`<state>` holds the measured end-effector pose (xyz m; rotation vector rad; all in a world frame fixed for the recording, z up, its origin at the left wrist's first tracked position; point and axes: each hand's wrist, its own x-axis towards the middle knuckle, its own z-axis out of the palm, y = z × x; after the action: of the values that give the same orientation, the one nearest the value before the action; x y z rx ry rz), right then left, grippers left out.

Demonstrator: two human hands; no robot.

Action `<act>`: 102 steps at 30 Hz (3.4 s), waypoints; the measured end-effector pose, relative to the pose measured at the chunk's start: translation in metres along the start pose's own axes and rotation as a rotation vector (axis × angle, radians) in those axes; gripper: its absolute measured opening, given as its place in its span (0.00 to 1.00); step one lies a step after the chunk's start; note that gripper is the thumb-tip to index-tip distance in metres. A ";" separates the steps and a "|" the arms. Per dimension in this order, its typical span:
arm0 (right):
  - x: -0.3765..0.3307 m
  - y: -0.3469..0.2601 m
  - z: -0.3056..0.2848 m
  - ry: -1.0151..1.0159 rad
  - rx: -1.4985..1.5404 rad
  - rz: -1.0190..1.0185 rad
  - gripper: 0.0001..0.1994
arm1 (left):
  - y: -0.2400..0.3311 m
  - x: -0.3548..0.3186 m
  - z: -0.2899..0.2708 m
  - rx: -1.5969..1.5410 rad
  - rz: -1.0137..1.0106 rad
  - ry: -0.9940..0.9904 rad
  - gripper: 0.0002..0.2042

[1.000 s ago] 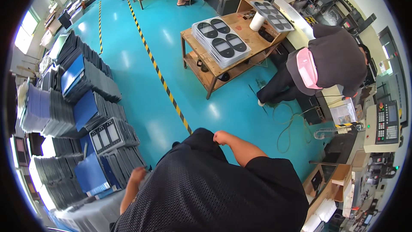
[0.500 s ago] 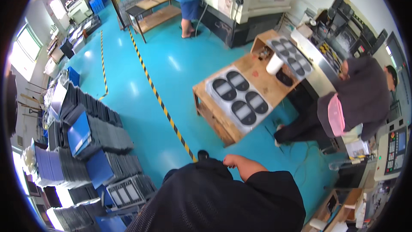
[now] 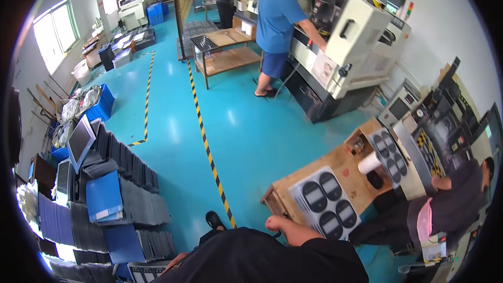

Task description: The person removes a panel from a machine, cleans the bed with an air nozzle, and places a new panel on it. After walking to a table, they use the air nozzle to separate a sheet of stickers and return to the machine to place them on the bed.

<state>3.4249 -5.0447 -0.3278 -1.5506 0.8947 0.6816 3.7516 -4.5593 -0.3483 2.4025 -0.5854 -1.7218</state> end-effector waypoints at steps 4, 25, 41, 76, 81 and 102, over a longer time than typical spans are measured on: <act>0.032 -0.034 -0.031 0.104 -0.187 0.063 0.06 | 0.040 0.077 -0.099 0.255 0.189 -0.043 0.20; 0.353 -0.486 -0.383 -0.074 -0.250 0.007 0.04 | 0.183 0.262 -0.523 -0.243 0.028 0.209 0.14; 0.700 -0.980 -0.530 0.089 -0.551 -0.363 0.15 | 0.237 0.471 -0.870 -0.272 0.370 0.192 0.18; 1.341 -1.741 -0.906 0.118 -0.613 -0.198 0.09 | 0.437 0.948 -2.104 -0.355 0.253 0.157 0.11; 1.398 -1.815 -0.945 0.009 -0.399 0.186 0.08 | 0.448 1.012 -2.260 -0.411 0.035 0.368 0.14; 1.767 -2.302 -1.262 0.754 -0.004 -0.375 0.11 | 0.734 1.306 -2.734 -0.234 0.139 0.157 0.18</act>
<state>6.2436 -6.4828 -0.3307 -1.9434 1.0896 -0.2012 6.4863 -6.0566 -0.3306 2.2499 -0.4869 -1.4434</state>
